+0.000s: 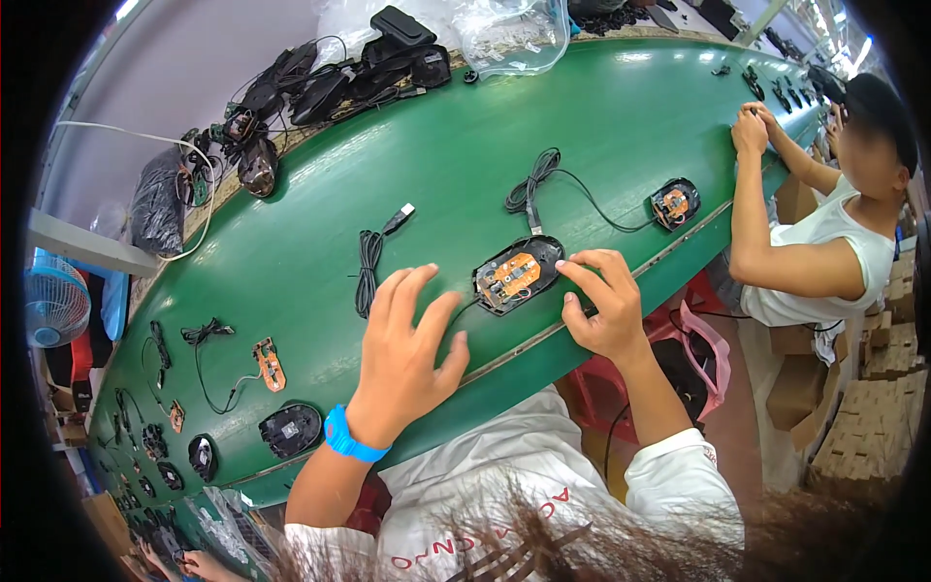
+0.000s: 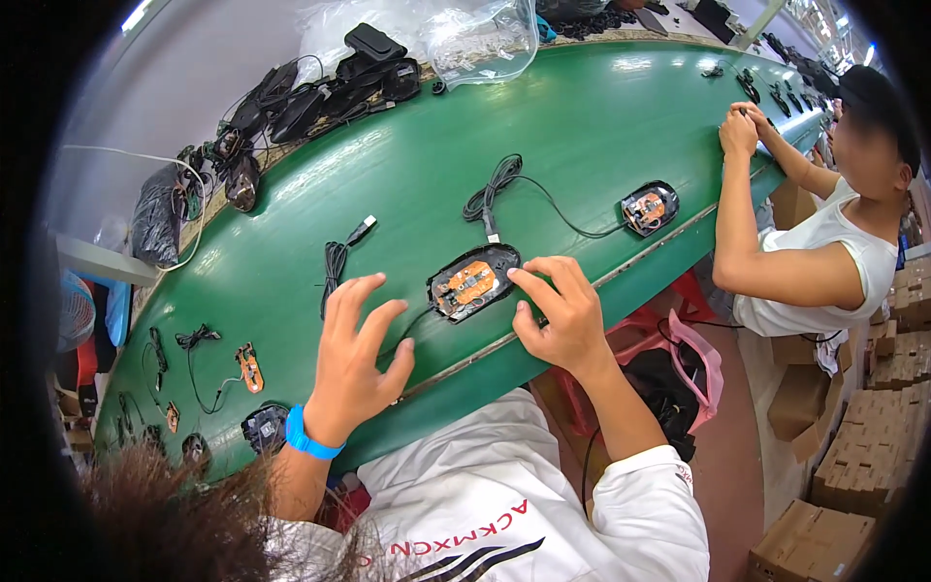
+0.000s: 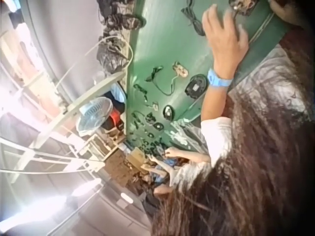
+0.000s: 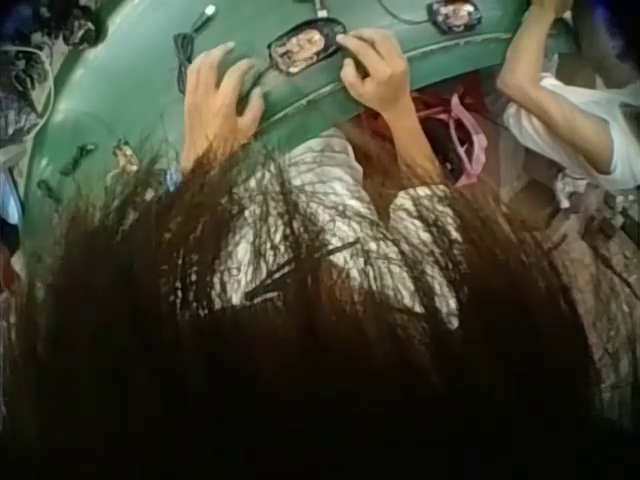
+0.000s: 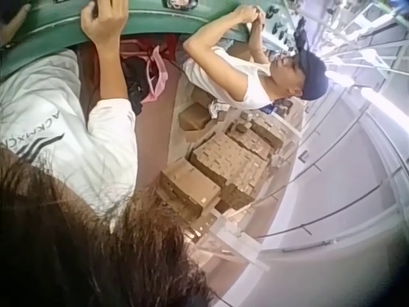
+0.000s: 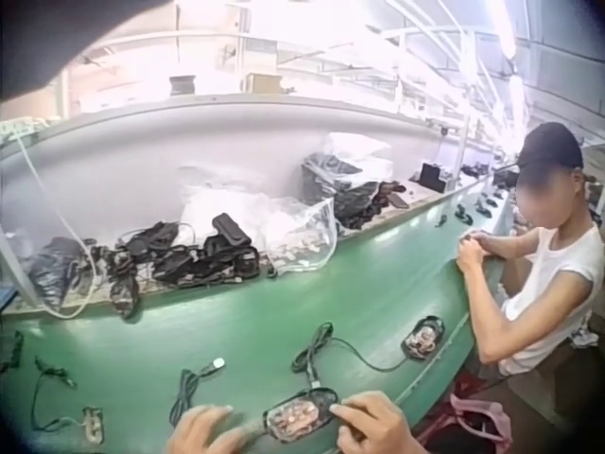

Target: Assembling electronic components, circuit boards, and cables into computer mouse housings on an assembly line.

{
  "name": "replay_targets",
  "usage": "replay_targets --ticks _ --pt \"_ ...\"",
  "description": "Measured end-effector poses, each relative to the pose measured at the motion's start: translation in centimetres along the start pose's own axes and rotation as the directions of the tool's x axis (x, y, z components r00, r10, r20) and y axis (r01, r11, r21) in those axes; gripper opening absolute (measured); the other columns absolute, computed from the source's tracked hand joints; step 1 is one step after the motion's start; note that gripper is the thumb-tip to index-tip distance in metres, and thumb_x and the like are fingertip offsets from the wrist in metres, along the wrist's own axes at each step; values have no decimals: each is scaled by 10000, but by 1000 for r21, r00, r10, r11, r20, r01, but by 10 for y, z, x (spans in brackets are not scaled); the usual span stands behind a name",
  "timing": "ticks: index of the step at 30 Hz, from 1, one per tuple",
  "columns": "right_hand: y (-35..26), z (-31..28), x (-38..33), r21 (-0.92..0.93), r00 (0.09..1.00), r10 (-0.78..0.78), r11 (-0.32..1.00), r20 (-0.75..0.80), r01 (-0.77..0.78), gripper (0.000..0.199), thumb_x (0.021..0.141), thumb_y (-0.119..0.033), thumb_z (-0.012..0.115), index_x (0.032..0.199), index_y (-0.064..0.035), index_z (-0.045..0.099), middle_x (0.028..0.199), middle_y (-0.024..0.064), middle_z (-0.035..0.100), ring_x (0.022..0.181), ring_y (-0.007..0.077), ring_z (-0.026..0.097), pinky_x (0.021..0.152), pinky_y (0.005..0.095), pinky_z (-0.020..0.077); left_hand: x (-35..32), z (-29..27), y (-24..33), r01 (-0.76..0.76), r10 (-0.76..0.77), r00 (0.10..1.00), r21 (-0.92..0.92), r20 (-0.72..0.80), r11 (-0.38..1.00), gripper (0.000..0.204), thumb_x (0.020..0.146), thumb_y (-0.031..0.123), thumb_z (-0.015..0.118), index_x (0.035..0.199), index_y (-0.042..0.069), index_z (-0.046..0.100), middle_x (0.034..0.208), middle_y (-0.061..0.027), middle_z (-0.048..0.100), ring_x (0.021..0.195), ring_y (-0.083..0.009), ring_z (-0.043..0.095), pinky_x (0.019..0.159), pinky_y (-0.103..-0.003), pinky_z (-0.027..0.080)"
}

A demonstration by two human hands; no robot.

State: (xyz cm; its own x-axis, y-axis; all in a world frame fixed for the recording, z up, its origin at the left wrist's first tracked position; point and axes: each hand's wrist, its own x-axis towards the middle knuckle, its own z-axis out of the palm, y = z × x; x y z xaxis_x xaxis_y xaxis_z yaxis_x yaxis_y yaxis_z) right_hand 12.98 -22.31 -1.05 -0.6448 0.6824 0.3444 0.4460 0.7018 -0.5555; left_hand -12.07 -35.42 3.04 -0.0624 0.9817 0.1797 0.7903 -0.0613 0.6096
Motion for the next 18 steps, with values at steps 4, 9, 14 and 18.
replay_targets --ticks 4,9,14,18 --pt "-7 0 6 -42 989 -111 992 101 116 446 685 -100 712 1129 -75 741 1237 154 635 1118 367 617 952 464 524 -20 -4 -7 39 -40 999 21 10 999 405 763 69 766 1150 33 652 1351 -213 552 1246 -462 520 1033 -511 476" --pt "-9 1 9 -42 962 -134 988 238 148 493 691 -214 750 1174 -117 726 1372 152 575 1287 365 537 1055 489 466 -17 11 -8 44 -45 998 19 43 999 382 774 80 774 1136 30 661 1252 -178 604 1152 -407 573 959 -476 508" --pt "-7 0 10 -40 956 -119 990 268 135 526 686 -221 755 1199 -111 715 1378 158 565 1299 374 527 1058 497 465 -11 26 -6 49 -51 994 15 101 999 371 776 75 781 1127 30 670 1121 -138 640 1011 -338 607 870 -435 523" --pt "-8 0 12 -49 958 -125 989 256 142 540 687 -213 744 1217 -114 713 1365 161 572 1284 379 538 1055 494 472 -6 25 -4 41 -41 997 11 59 999 375 771 65 783 1127 27 671 1084 -129 646 970 -326 612 843 -425 525"
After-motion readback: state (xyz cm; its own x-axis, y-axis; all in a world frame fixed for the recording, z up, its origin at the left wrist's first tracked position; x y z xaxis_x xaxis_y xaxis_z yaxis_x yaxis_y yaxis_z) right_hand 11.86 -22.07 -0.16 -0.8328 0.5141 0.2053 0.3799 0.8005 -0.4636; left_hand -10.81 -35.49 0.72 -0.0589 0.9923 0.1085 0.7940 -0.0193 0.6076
